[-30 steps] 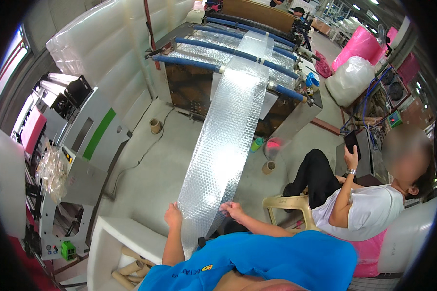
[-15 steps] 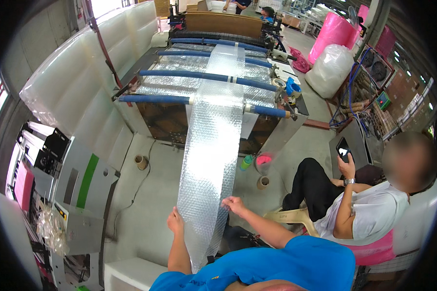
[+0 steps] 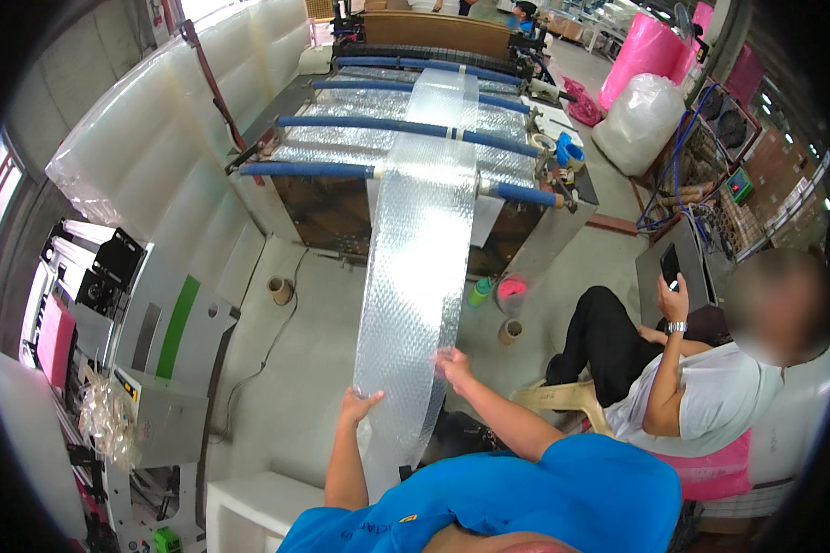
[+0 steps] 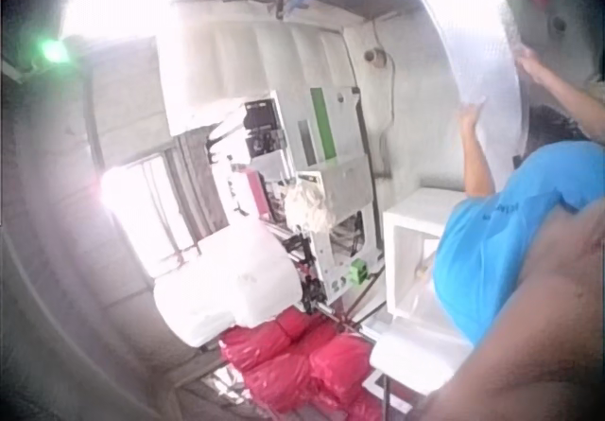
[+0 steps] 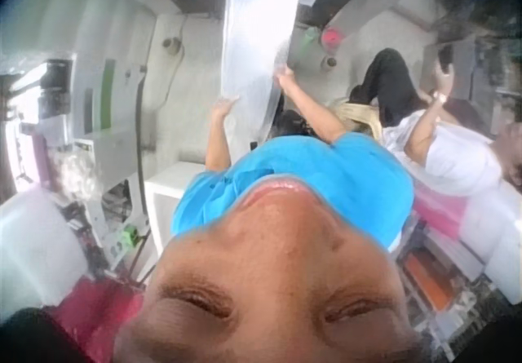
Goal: The person handles a sheet of bubble wrap, pulling it from a roll and smoothing it out with their hands. They repeatedly adjust the bubble wrap as it feeds through a machine.
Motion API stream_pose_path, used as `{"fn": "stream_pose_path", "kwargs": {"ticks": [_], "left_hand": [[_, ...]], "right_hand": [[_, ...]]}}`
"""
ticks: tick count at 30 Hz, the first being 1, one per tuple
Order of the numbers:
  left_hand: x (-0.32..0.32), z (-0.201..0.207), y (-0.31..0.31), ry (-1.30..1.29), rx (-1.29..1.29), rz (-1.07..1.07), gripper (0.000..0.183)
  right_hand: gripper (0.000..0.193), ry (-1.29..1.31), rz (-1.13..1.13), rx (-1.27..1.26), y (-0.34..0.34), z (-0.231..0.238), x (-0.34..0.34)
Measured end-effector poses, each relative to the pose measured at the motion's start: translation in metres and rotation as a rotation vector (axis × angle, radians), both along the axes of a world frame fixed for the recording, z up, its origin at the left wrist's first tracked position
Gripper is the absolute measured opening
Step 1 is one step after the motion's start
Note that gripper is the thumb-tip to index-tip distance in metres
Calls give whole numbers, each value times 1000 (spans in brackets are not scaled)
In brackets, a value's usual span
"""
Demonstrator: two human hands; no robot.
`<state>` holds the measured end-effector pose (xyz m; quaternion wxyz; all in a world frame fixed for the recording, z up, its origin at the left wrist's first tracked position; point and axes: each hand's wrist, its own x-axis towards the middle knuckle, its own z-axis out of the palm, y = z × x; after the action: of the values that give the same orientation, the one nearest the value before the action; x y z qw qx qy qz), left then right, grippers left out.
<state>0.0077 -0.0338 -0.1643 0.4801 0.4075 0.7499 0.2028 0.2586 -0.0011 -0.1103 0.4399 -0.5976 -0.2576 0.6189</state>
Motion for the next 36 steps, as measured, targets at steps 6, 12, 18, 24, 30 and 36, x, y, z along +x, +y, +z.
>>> {"fn": "stream_pose_path", "kwargs": {"ticks": [6, 12, 18, 24, 30, 36], "left_hand": [[14, 47, -21, 317, 202, 178, 47], [-9, 105, -46, 384, 416, 133, 24], [-34, 186, -51, 255, 484, 58, 41], [-41, 200, -54, 304, 410, -27, 49], [-49, 153, -49, 245, 237, -85, 61], [-36, 98, -42, 167, 158, -75, 59]], "right_hand": [[15, 33, 100, -266, -76, 1, -30], [21, 58, 201, -22, -91, 44, -22], [22, 49, 146, 203, -107, 107, -44], [22, 24, 40, 259, -111, 116, -51], [22, 17, 33, 193, -114, 96, -43], [24, -105, 125, 46, -102, 35, -23]]}}
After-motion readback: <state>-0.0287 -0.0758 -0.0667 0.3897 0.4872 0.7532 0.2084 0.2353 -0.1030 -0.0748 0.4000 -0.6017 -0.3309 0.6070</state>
